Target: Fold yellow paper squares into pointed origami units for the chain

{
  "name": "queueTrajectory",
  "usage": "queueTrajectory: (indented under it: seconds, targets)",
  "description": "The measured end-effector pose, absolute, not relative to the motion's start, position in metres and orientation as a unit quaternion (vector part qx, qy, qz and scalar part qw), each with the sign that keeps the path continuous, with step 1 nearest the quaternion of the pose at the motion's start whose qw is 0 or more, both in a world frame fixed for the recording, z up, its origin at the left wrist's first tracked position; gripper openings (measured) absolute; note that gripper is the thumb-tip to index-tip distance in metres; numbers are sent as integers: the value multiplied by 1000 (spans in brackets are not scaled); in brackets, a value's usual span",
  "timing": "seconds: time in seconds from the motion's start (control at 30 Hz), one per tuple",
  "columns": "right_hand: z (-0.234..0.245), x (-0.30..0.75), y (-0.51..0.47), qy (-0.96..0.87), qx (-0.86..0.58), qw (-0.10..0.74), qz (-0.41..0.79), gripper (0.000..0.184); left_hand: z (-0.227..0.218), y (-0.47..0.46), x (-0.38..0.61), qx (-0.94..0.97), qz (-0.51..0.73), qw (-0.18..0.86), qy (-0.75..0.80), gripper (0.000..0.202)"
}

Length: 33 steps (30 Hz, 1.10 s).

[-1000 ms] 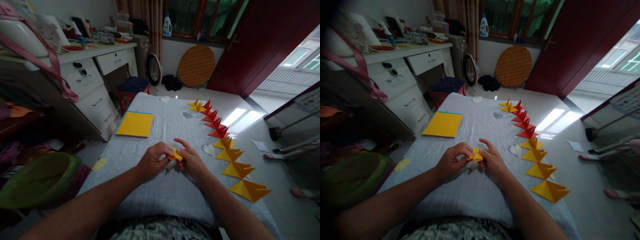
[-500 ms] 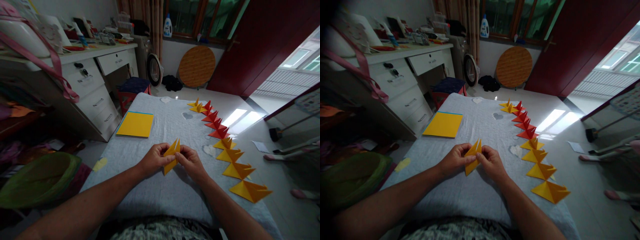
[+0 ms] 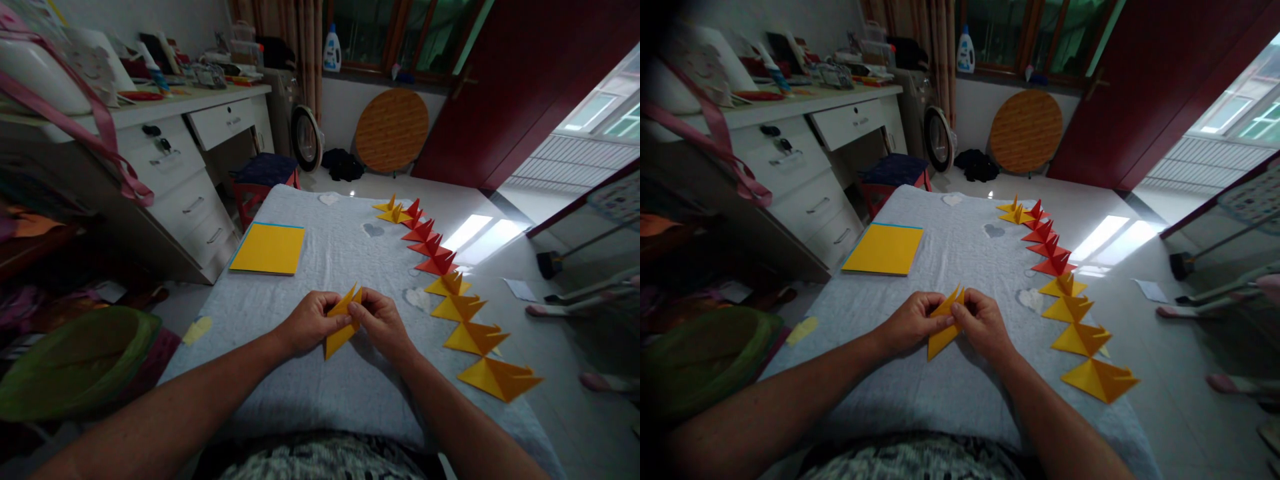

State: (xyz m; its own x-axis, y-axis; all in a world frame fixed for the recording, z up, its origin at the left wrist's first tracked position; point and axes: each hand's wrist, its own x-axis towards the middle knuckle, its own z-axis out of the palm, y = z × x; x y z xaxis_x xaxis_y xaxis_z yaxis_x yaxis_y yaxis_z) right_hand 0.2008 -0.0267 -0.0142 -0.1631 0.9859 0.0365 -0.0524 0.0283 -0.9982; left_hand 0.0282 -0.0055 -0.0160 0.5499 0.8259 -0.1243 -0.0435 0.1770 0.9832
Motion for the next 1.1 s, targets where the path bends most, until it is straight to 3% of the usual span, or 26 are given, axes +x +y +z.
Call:
queueTrajectory:
  seconds: [0.53,0.77,1.1]
  targets:
    - [-9,209,-23,-500,-436,574,479,22,-15,-6,30,556,298,690,355,40]
    - [-12,202,-23,-523,-437,455,573,31,-17,-4,28,612,295,632,373,34]
    - [-13,201,-25,-514,-435,473,569,30,-14,-7,31,620,307,625,362,33]
